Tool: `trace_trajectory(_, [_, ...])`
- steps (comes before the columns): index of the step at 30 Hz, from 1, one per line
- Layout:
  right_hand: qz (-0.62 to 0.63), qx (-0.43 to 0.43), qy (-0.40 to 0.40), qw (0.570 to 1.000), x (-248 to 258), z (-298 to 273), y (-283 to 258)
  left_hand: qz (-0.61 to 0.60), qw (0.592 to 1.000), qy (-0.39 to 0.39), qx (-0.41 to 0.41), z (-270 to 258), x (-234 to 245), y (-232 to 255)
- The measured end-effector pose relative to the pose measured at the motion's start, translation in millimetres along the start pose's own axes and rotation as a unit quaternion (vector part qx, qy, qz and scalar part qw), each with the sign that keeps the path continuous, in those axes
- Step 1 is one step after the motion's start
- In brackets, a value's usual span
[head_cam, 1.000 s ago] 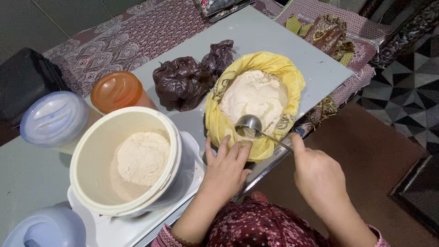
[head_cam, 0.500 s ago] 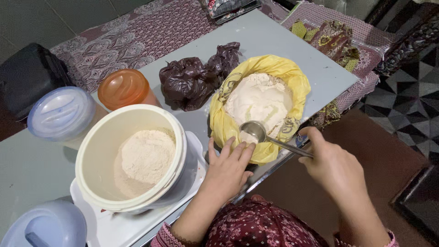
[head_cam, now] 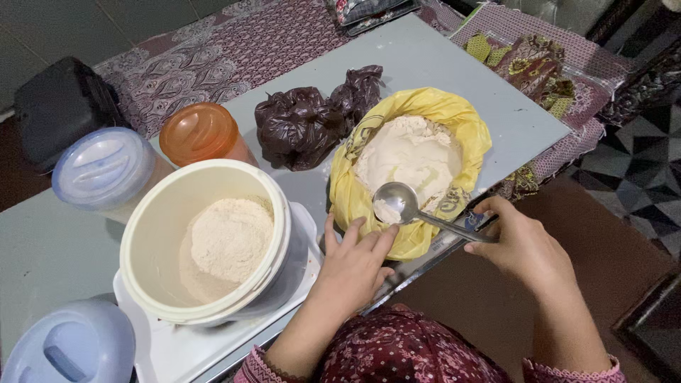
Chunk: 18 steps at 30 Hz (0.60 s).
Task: The person scoops flour from a yellow bag into a white bowl using a metal ladle.
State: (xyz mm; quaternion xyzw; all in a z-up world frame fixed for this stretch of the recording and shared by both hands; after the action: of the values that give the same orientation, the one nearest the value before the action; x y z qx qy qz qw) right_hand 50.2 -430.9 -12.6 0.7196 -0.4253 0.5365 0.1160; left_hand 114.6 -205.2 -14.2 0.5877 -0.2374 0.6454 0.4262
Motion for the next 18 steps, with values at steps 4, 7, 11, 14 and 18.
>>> trace_trajectory(4, [0.054,0.051,0.024,0.997,6.7,5.6,1.2,-0.009,1.000,0.007,0.013,-0.6,2.3,1.2])
trace_trajectory(7, [0.076,0.028,0.014,0.997,9.6,6.2,9.9,-0.009,0.999,0.033,0.012,-1.1,8.4,5.2])
trace_trajectory(11, [0.083,0.071,0.062,0.992,27.0,-1.2,0.6,-0.012,0.994,0.104,0.007,-6.7,27.4,11.1])
trace_trajectory(14, [0.090,0.069,0.082,0.990,37.1,-9.3,-5.2,-0.015,0.989,0.148,0.011,-17.1,42.4,13.3])
trace_trajectory(18, [0.118,0.139,0.140,0.973,49.7,-19.8,-26.1,-0.013,0.976,0.215,0.025,-37.4,66.1,12.0])
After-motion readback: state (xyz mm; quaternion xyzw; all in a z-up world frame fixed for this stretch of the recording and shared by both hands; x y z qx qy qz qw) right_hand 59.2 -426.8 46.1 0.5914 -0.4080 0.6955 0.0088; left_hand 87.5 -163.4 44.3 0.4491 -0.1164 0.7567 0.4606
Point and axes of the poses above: each hand's wrist, its own z-axis towards the middle knuckle, its own x-axis out of the back of the hand, y = z × x, the point moved 10 cm from there along z, towards the middle knuckle, and after that the axes turned 2 degrees about z, right-handed, at the moved point
